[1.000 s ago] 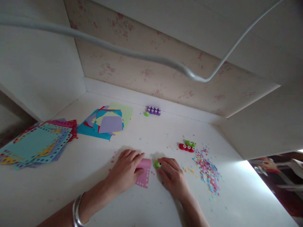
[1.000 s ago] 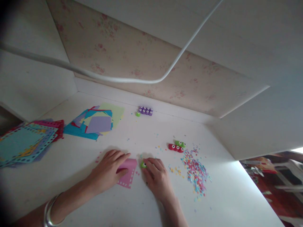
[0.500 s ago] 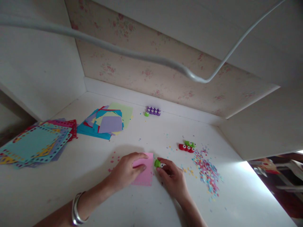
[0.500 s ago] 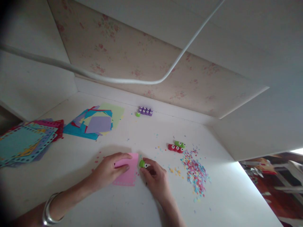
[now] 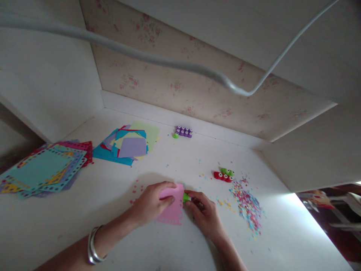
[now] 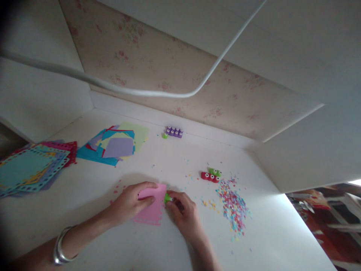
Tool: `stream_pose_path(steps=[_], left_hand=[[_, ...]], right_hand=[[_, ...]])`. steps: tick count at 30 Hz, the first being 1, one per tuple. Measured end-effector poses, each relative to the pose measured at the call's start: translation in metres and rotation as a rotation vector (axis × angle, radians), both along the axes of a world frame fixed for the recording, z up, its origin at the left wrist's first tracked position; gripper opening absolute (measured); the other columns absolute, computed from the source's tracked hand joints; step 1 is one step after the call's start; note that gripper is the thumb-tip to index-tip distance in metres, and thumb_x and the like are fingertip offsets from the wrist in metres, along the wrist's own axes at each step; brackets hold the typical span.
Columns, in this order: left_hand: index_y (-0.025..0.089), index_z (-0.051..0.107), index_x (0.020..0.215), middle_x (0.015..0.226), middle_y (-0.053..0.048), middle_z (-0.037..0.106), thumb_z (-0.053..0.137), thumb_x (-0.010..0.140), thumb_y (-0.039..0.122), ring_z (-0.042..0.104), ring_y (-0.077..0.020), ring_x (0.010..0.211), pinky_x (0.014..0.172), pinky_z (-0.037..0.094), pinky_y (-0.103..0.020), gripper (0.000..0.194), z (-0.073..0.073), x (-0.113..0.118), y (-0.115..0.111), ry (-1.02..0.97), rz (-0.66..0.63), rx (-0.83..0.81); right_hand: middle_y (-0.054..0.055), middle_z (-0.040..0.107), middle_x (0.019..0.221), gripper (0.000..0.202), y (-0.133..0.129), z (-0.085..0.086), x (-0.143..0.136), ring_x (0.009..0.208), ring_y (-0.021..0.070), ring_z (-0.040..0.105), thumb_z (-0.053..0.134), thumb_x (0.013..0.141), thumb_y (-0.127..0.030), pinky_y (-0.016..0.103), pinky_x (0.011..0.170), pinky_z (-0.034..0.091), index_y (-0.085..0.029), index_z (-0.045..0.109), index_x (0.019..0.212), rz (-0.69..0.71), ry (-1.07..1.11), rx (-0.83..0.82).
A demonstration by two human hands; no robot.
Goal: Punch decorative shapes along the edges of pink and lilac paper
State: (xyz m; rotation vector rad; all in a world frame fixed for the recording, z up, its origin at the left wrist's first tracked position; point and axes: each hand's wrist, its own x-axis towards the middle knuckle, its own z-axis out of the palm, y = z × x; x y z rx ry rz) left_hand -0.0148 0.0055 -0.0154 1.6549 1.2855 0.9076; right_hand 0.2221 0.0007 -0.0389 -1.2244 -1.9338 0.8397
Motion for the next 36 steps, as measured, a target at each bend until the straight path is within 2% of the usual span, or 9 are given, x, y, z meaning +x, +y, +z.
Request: stream_pose_path(steps=[6,13,21,28,33,36], left_hand=[[0.024,0.070,0.114,0.117,-0.002,0.074,0.061,0.078,0.013,0.068,-0.0195,0.110,0.103,0.049,-0.033,0.039,-0.001,0.000,0.002,-0.016,-0.005,0.002],[0.024,0.069,0.117,0.119,-0.001,0.073,0.062,0.079,0.013,0.067,-0.0194,0.111,0.103,0.049,-0.033,0.040,-0.005,0.000,0.002,-0.033,-0.033,-0.002],[0.023,0.069,0.116,0.120,-0.002,0.073,0.064,0.078,0.011,0.067,-0.0195,0.112,0.103,0.049,-0.033,0.040,-0.007,-0.001,0.000,-0.036,-0.021,-0.021],[0.023,0.070,0.115,0.120,-0.002,0.073,0.063,0.077,0.010,0.067,-0.0197,0.113,0.104,0.049,-0.033,0.041,-0.005,0.001,0.000,-0.042,-0.021,-0.018],[0.022,0.070,0.116,0.120,-0.003,0.073,0.064,0.077,0.011,0.066,-0.0207,0.113,0.104,0.048,-0.033,0.041,-0.007,-0.001,0.000,-0.015,-0.005,-0.049],[0.021,0.069,0.117,0.120,-0.003,0.073,0.064,0.077,0.011,0.066,-0.0205,0.113,0.103,0.048,-0.032,0.041,-0.006,-0.001,0.001,-0.007,-0.011,-0.041]], right_hand=[[0.006,0.074,0.111,0.014,-0.001,0.005,-0.001,0.076,0.0157,0.069,0.062,0.094,-0.031,0.028,0.066,0.058,-0.024,0.066,0.105,0.027,0.004,0.003],[0.006,0.073,0.108,0.016,-0.001,0.001,0.000,0.080,0.0166,0.070,0.064,0.092,-0.029,0.029,0.071,0.060,-0.025,0.066,0.108,-0.005,-0.001,0.035],[0.007,0.076,0.107,0.016,0.000,0.004,-0.004,0.097,0.0219,0.073,0.063,0.093,-0.029,0.035,0.085,0.062,-0.025,0.069,0.107,-0.006,0.017,0.052],[0.006,0.077,0.102,0.018,-0.004,0.005,-0.008,0.088,0.0206,0.076,0.067,0.090,-0.031,0.028,0.073,0.064,-0.023,0.070,0.105,-0.051,0.035,0.028],[0.003,0.077,0.096,0.011,-0.004,0.011,-0.008,0.087,0.0185,0.075,0.069,0.088,-0.028,0.028,0.077,0.063,-0.024,0.070,0.098,-0.153,0.002,0.165],[0.002,0.077,0.095,0.011,-0.003,0.010,-0.006,0.085,0.0180,0.075,0.069,0.088,-0.024,0.028,0.078,0.062,-0.025,0.070,0.099,-0.128,-0.035,0.244]])
